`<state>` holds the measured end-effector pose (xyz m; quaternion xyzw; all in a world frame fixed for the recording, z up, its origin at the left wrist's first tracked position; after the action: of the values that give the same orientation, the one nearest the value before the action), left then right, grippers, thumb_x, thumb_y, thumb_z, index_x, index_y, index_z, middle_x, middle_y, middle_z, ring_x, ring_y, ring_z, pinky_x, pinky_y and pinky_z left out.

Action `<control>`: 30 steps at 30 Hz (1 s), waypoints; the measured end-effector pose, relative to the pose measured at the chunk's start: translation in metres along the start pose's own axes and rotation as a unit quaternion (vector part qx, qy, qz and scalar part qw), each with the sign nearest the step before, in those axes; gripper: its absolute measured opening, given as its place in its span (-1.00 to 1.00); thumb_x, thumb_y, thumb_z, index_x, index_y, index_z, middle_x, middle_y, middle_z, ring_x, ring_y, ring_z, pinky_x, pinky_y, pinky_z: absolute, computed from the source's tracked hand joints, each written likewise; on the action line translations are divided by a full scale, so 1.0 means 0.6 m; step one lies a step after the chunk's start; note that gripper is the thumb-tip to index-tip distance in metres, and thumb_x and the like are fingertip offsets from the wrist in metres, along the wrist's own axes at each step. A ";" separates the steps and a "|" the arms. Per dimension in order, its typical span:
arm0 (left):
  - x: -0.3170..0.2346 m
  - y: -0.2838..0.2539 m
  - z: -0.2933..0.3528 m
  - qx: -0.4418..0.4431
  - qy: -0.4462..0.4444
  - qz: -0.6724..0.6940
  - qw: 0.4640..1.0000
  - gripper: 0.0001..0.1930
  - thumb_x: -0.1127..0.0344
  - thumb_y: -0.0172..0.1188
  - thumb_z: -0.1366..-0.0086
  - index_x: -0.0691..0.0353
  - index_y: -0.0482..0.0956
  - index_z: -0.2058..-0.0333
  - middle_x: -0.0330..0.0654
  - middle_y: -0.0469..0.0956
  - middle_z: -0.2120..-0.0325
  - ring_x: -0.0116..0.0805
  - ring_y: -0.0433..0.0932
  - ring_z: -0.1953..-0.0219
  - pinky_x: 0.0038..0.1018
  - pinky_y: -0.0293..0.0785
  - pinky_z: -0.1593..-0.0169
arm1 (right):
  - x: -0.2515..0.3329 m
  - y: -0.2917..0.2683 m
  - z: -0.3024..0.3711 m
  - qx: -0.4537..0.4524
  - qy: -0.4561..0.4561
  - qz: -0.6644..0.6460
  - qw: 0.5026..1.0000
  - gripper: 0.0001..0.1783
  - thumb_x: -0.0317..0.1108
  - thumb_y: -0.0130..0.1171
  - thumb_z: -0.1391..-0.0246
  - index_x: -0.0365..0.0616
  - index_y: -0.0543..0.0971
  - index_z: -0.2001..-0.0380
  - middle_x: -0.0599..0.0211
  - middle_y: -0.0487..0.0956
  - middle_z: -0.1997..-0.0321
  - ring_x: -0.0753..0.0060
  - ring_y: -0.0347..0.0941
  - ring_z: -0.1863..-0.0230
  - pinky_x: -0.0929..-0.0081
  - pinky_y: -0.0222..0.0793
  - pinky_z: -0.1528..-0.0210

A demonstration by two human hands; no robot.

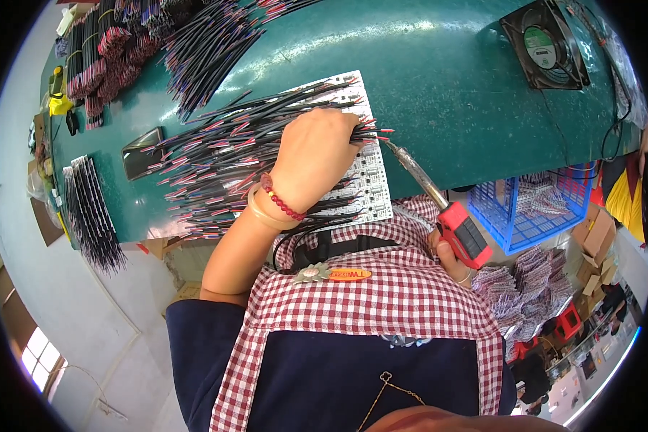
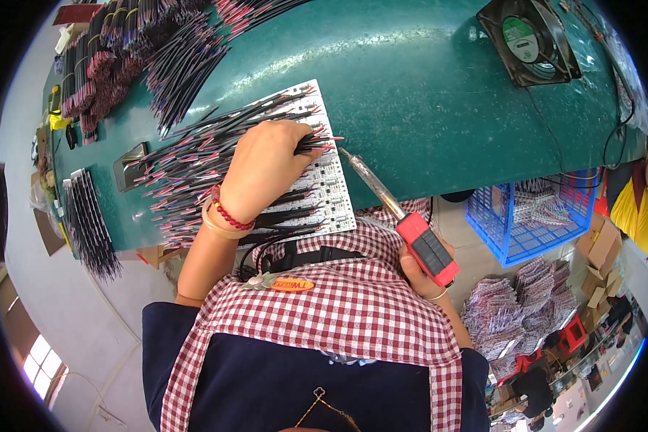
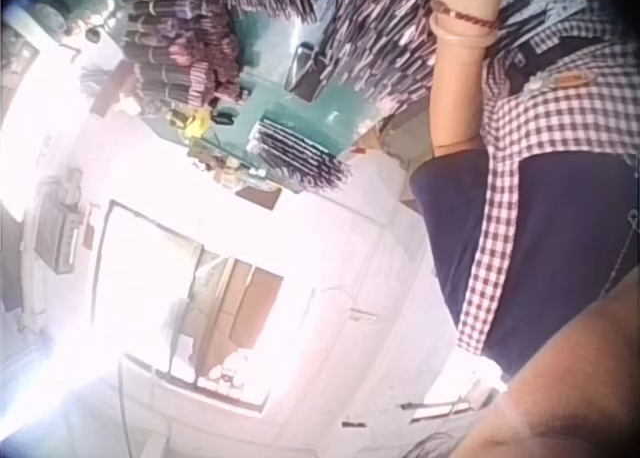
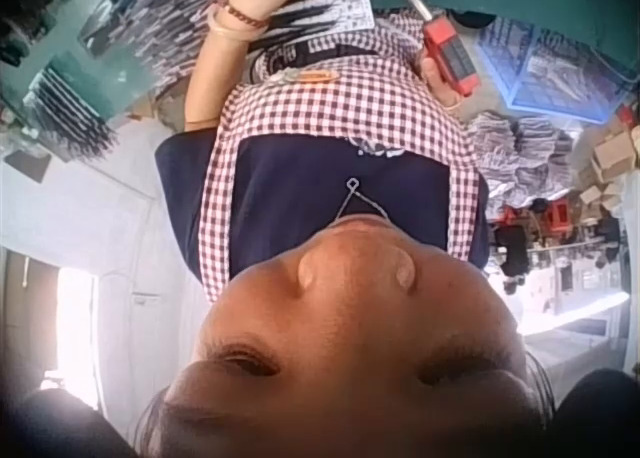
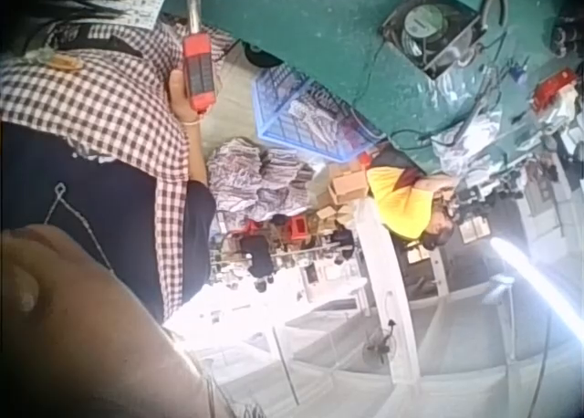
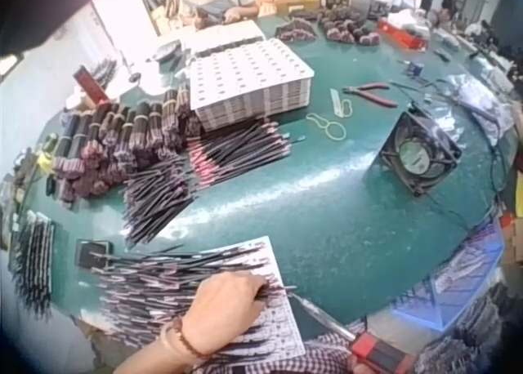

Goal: The person solders wire bundles onto a circuit board using a handheld soldering tool, removes the board, places a new circuit board panel on the table, and solders wire bundles onto it.

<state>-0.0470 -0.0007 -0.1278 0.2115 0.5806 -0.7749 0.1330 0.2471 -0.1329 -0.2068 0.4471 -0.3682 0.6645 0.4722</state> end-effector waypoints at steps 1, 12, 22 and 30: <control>-0.001 0.000 0.000 0.014 -0.002 -0.008 1.000 -0.77 0.28 0.29 -0.08 0.35 0.53 0.47 0.09 0.55 0.51 0.09 0.54 0.39 -0.14 0.43 0.30 | -0.005 -0.001 0.001 0.000 -0.012 0.007 1.000 -0.74 -0.24 0.28 0.03 -0.26 0.56 0.46 0.31 0.50 0.51 0.40 0.44 0.51 0.48 0.31 0.45; 0.020 -0.110 0.057 -0.281 -0.052 0.140 0.948 -0.95 0.56 0.10 -0.24 0.35 0.45 0.32 -0.26 0.49 0.46 -0.55 0.44 0.47 -0.62 0.40 0.32 | 0.046 0.013 -0.013 -0.047 -0.045 -0.122 0.990 -0.71 -0.27 0.26 -0.02 -0.33 0.52 0.44 0.31 0.50 0.56 0.50 0.41 0.53 0.55 0.33 0.46; -0.006 0.014 0.042 -0.048 -0.074 0.152 0.984 -0.74 0.30 0.31 -0.05 0.44 0.54 0.46 0.14 0.48 0.65 0.09 0.49 0.58 -0.30 0.40 0.45 | 0.021 -0.006 0.003 -0.002 -0.046 -0.015 0.999 -0.78 -0.31 0.25 0.05 -0.27 0.53 0.50 0.29 0.49 0.54 0.39 0.40 0.55 0.47 0.28 0.49; -0.016 0.016 0.035 -0.024 -0.082 0.119 0.989 -0.78 0.34 0.29 -0.06 0.43 0.53 0.49 0.17 0.52 0.59 0.12 0.55 0.47 -0.16 0.46 0.35 | 0.009 0.001 0.006 0.038 0.007 0.035 0.999 -0.83 -0.33 0.25 0.09 -0.21 0.54 0.53 0.27 0.50 0.53 0.28 0.41 0.53 0.39 0.28 0.48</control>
<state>-0.0380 -0.0236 -0.1262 0.2112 0.5569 -0.7542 0.2766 0.2464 -0.1345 -0.2006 0.4469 -0.3541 0.6974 0.4341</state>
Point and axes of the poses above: each hand's wrist, its own z-axis away from the middle knuckle, its own y-axis out of the palm, x = y × z, the point moved 4 cm from there along -z, towards the middle knuckle
